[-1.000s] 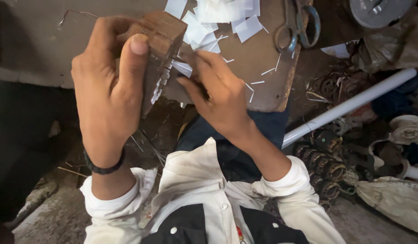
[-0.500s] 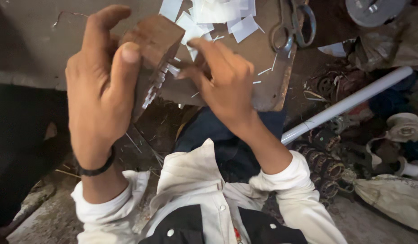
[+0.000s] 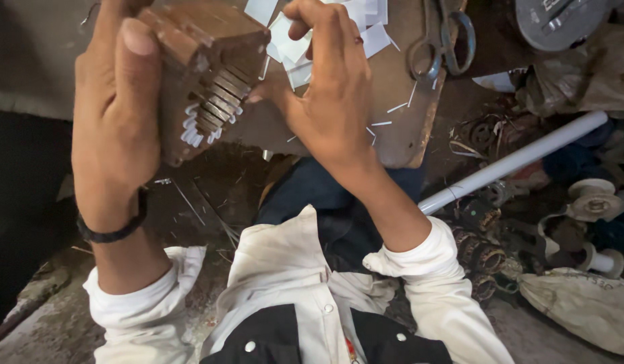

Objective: The person cuts small rectangles of white insulation paper using shears, folds them, and inserts them by hand into the slots of an electromechanical motor stator.

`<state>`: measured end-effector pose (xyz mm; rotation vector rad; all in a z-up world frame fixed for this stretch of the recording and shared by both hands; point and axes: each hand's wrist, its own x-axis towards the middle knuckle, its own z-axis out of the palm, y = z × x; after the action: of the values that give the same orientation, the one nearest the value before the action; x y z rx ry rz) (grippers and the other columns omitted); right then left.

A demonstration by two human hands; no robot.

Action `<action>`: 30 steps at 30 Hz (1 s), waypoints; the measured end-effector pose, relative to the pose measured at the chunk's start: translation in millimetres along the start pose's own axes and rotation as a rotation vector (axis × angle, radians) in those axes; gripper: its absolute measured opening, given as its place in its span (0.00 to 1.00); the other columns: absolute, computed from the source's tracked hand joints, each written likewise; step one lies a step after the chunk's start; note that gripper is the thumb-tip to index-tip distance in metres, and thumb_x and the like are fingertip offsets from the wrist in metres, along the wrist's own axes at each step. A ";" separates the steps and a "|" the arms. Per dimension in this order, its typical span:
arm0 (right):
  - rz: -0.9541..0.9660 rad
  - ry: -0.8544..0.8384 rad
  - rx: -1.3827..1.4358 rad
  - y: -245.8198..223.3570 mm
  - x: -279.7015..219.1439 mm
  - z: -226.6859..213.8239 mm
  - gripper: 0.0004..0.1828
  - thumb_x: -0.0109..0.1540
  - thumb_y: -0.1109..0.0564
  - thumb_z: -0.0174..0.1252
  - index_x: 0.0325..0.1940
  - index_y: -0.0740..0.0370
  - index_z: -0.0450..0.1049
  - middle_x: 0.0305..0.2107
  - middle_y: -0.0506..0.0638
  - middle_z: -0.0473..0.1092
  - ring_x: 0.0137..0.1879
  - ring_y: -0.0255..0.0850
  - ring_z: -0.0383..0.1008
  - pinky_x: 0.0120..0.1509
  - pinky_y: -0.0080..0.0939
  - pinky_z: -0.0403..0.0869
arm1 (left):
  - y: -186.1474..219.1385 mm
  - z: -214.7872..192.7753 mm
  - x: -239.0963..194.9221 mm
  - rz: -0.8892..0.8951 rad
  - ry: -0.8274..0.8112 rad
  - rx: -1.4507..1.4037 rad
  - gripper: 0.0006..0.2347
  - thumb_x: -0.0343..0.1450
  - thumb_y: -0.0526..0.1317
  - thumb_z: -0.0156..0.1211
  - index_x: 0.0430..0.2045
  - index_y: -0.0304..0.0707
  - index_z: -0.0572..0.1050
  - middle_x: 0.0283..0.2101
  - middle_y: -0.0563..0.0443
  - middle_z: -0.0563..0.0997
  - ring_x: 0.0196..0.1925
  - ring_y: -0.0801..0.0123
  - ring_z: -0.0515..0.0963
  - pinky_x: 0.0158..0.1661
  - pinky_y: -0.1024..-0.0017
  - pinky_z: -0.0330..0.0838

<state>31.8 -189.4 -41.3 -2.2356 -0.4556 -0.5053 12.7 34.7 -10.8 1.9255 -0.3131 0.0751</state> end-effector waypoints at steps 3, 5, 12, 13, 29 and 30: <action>-0.028 0.004 -0.023 -1.2 -0.1 -0.4 0.43 0.52 0.52 0.83 0.62 0.56 0.62 0.45 0.48 0.66 0.51 0.47 0.68 0.55 0.47 0.69 | -1.9 0.1 -0.6 0.033 0.010 -0.027 0.27 0.88 0.60 0.35 0.66 0.33 0.65 0.55 0.42 0.80 0.52 0.62 0.77 0.55 0.67 0.70; -0.038 -0.004 -0.020 -1.8 1.6 -0.6 0.46 0.52 0.51 0.83 0.64 0.56 0.61 0.47 0.49 0.66 0.53 0.48 0.68 0.57 0.47 0.70 | -3.8 2.0 -3.4 0.114 0.031 -0.029 0.27 0.86 0.59 0.34 0.64 0.30 0.64 0.53 0.42 0.79 0.52 0.64 0.79 0.53 0.67 0.71; 0.038 -0.085 -0.075 8.5 -14.7 -36.2 0.43 0.57 0.58 0.78 0.70 0.55 0.61 0.54 0.50 0.67 0.59 0.44 0.71 0.64 0.43 0.73 | -15.1 16.5 -18.1 -0.112 0.201 -0.163 0.26 0.84 0.50 0.60 0.19 0.28 0.65 0.19 0.59 0.63 0.23 0.80 0.58 0.26 0.76 0.47; 0.030 -0.070 -0.064 10.6 -20.0 -45.1 0.41 0.58 0.58 0.78 0.70 0.55 0.61 0.55 0.50 0.66 0.60 0.44 0.71 0.65 0.43 0.72 | -12.5 18.2 -19.0 -0.146 0.206 -0.244 0.28 0.83 0.49 0.62 0.14 0.30 0.63 0.16 0.61 0.61 0.20 0.82 0.55 0.24 0.77 0.43; -0.084 -0.393 -0.342 16.5 -40.5 -58.4 0.33 0.63 0.37 0.67 0.68 0.52 0.76 0.70 0.56 0.60 0.73 0.57 0.58 0.74 0.56 0.58 | 3.5 23.2 -7.7 0.005 0.399 0.064 0.14 0.83 0.38 0.58 0.29 0.28 0.71 0.29 0.55 0.71 0.30 0.77 0.66 0.34 0.77 0.55; -0.070 -0.402 -0.320 16.4 -41.8 -58.6 0.33 0.63 0.35 0.66 0.68 0.52 0.75 0.71 0.56 0.59 0.74 0.57 0.57 0.75 0.57 0.57 | -1.2 24.9 -8.7 0.106 0.470 0.111 0.10 0.83 0.36 0.58 0.34 0.27 0.72 0.34 0.51 0.73 0.35 0.74 0.69 0.36 0.76 0.60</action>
<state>-8.6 -251.0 -35.9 -2.6498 -0.7009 -0.1665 2.2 13.7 -22.9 1.9322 -0.0946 0.6164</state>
